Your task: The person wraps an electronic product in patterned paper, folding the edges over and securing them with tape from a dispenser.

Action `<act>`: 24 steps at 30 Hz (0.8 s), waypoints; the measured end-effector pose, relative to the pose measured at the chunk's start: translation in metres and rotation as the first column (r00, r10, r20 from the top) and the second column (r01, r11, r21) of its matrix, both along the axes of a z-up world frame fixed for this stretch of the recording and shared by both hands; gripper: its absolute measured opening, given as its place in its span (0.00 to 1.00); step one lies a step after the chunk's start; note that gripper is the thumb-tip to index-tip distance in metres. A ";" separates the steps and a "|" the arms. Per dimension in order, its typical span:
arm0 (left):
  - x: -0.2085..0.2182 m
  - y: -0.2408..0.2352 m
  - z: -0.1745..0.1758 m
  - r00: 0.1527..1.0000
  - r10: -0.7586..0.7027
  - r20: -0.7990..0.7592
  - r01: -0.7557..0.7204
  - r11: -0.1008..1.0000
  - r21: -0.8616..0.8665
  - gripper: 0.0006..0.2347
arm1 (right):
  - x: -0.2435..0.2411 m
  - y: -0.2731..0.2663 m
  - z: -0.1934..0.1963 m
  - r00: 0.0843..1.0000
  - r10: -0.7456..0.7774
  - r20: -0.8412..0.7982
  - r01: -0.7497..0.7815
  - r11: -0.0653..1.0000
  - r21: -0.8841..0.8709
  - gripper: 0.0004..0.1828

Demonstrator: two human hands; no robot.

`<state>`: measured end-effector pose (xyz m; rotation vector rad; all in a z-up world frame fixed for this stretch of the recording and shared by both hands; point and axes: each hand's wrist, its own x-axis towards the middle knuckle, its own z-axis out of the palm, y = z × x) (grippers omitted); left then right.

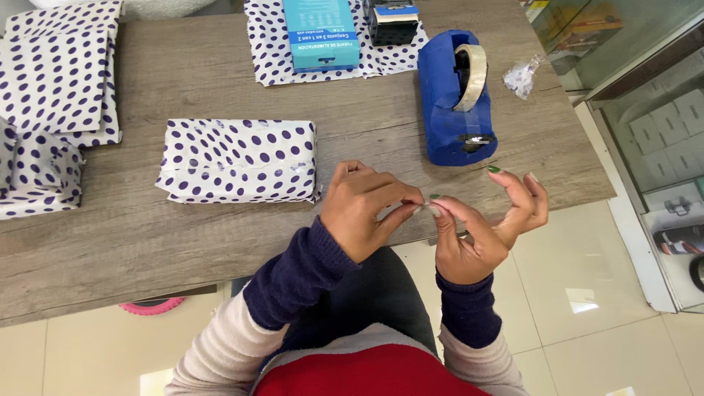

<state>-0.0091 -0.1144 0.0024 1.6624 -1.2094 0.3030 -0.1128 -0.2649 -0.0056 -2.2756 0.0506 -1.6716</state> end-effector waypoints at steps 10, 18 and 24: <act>0.087 0.071 -0.007 0.893 0.292 0.343 -0.444 0.697 0.563 0.73 | -0.004 -0.014 -0.018 0.994 0.042 0.099 -0.076 0.924 0.375 0.13; 0.145 0.082 -0.036 0.945 0.013 0.328 -0.287 0.514 0.808 0.66 | 0.013 -0.017 -0.051 0.802 0.572 0.173 -0.538 0.566 0.625 0.11; 0.104 0.106 0.026 0.958 0.029 0.285 -0.210 0.748 0.629 0.58 | 0.025 -0.013 -0.018 0.478 0.878 -0.014 -0.629 0.353 0.693 0.14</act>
